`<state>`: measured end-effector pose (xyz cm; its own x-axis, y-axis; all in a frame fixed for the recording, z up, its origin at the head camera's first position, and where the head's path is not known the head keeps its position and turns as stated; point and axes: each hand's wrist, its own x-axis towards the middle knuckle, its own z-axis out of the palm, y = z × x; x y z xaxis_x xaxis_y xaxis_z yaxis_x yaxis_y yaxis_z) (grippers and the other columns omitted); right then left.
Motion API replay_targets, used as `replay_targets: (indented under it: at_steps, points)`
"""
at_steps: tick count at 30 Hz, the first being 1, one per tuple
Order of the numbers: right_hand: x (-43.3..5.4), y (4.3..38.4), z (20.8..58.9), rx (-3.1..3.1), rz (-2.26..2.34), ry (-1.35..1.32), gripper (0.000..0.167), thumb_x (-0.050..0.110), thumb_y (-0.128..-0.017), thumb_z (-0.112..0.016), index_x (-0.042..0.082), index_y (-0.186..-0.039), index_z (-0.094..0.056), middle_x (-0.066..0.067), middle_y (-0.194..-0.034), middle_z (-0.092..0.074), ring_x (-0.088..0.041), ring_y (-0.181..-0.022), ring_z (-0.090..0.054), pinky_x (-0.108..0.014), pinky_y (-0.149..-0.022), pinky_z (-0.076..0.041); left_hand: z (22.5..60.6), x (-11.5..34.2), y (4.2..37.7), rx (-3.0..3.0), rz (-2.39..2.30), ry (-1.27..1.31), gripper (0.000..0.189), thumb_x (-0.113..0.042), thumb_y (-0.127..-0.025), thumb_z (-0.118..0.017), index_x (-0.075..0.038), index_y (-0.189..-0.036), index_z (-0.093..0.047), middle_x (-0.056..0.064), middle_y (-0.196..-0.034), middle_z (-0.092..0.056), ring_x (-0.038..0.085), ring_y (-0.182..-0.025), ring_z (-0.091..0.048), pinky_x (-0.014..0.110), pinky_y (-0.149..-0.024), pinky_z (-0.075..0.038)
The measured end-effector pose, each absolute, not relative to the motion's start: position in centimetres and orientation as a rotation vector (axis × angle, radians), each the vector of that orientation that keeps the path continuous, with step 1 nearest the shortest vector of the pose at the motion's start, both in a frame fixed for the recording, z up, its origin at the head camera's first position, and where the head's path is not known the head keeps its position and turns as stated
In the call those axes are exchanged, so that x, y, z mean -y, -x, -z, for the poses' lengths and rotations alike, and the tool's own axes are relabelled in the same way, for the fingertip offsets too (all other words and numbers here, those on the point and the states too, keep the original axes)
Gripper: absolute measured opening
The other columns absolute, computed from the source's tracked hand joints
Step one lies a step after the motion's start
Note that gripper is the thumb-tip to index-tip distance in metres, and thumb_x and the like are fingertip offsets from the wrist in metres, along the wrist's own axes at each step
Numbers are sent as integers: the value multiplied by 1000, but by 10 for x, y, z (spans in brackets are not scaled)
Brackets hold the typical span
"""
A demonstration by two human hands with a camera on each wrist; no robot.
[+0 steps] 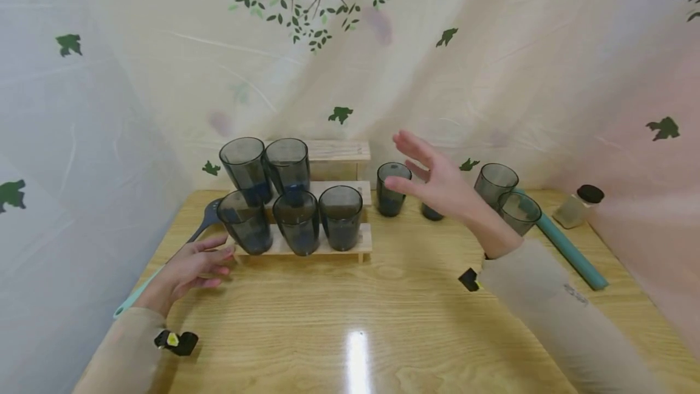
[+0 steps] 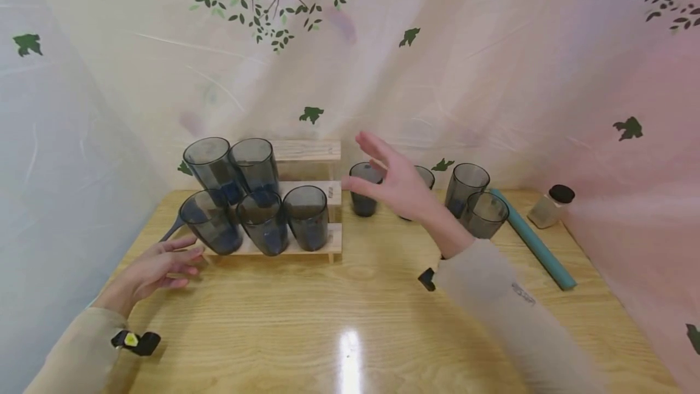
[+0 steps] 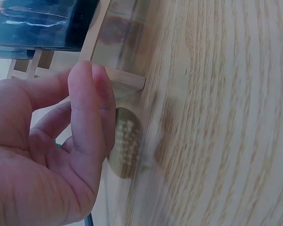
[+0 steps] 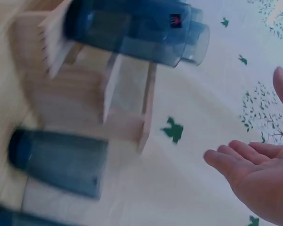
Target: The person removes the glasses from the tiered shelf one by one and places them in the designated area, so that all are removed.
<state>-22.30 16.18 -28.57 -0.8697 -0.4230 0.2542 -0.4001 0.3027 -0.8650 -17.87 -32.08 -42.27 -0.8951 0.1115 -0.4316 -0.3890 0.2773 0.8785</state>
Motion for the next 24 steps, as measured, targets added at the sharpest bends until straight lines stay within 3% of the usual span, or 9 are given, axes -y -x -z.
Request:
replay_targets:
  at_steps: [12, 19, 24]
  points:
    - [-58, 250, 272, -2340, 1674, 931, 101, 30, -85, -85, 21, -163, -22, 8, -162, -31, -7, -145, -33, -33, -113, -39, 421, 321, 180, -2133, -1663, 259, 82, -36, -101, -66, -4, -162, -20, -5, -115, -69, 14, -85, -68, 32, -70, -60]
    - [-17, 266, 288, -2397, 1570, 860, 111, 32, -83, -87, 20, -165, -13, -4, -166, -24, -25, -148, -32, -45, -115, -36, 421, 321, 179, -2142, -1664, 246, 82, -37, -101, -65, -5, -162, -21, -3, -120, -67, 14, -86, -68, 33, -71, -60]
    - [-4, 270, 297, -2456, 1459, 795, 116, 39, -81, -87, 22, -165, -9, -2, -168, -19, -27, -147, -35, -45, -113, -39, 421, 320, 177, -2146, -1666, 248, 82, -38, -101, -66, -5, -162, -21, 1, -128, -64, 15, -87, -68, 33, -72, -60]
